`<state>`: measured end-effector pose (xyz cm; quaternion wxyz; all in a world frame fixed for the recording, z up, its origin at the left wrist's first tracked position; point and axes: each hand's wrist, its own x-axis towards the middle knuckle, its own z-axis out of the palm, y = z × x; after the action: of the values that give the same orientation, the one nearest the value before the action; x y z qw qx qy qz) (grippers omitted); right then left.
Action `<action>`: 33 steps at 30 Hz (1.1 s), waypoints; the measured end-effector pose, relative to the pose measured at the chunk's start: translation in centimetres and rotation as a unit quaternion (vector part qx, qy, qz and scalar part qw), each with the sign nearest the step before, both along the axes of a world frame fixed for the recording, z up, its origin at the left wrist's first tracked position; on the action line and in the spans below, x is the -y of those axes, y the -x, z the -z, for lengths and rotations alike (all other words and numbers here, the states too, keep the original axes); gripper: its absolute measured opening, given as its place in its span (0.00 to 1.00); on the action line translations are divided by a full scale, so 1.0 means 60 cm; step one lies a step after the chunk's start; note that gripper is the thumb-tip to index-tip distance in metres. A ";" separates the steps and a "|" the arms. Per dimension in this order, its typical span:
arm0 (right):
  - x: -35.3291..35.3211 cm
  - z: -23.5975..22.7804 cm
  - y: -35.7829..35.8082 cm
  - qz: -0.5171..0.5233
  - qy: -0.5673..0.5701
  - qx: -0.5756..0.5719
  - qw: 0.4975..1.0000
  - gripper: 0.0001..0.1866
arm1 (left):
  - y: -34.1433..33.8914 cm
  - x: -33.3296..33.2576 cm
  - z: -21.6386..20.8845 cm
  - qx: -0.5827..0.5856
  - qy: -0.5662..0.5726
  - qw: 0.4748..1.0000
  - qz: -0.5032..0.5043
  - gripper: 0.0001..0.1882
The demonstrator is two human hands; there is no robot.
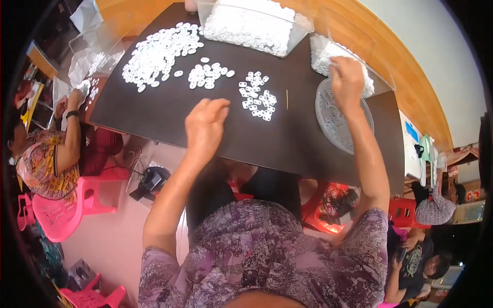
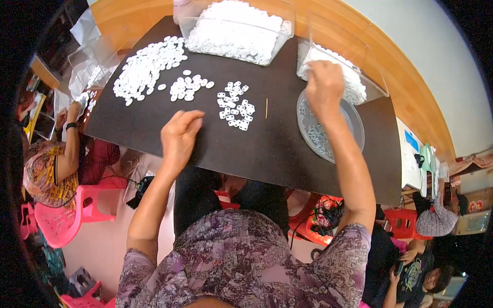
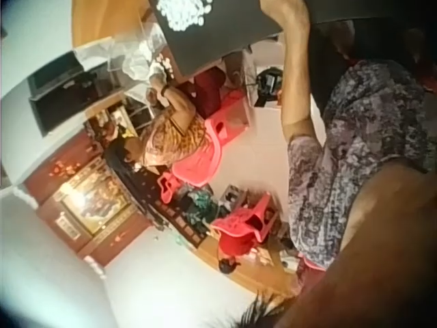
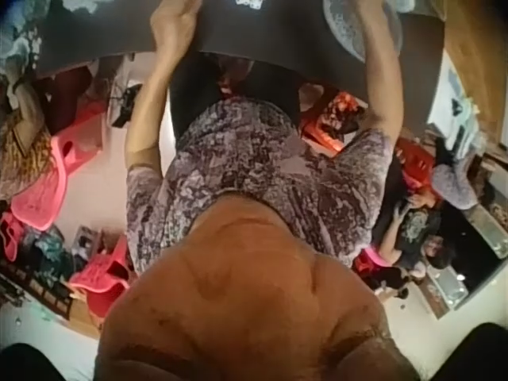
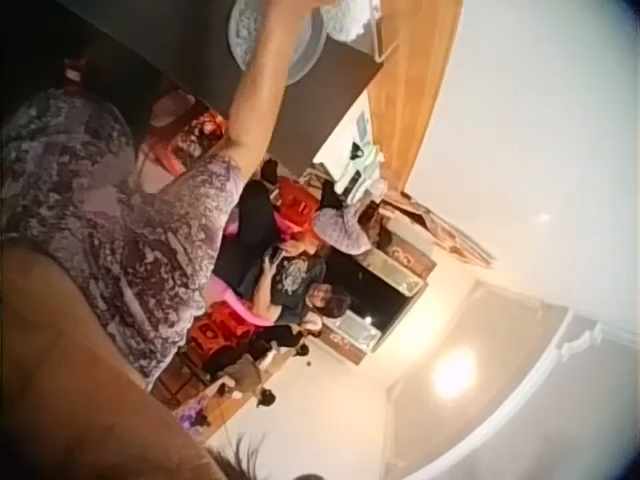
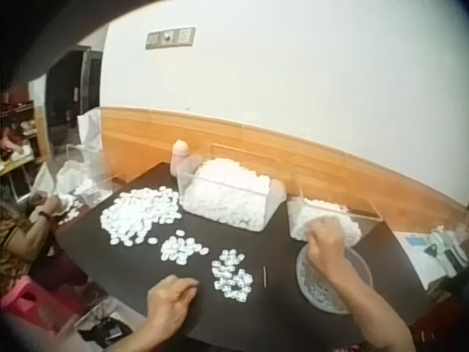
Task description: Manually inspecting and sorting small white plastic components at a workshop desk.
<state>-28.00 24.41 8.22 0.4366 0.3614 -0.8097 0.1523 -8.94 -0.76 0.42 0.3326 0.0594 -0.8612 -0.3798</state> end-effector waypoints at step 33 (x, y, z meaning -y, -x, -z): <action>0.171 0.097 -0.230 -0.272 0.195 0.548 0.766 0.03 | -0.029 -0.011 -0.009 0.072 -0.550 0.807 0.201 0.03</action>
<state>-14.22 14.16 2.39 -0.0802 0.3287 -0.7316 0.5918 -7.23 -0.10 0.99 0.0975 0.0853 -0.5220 -0.8430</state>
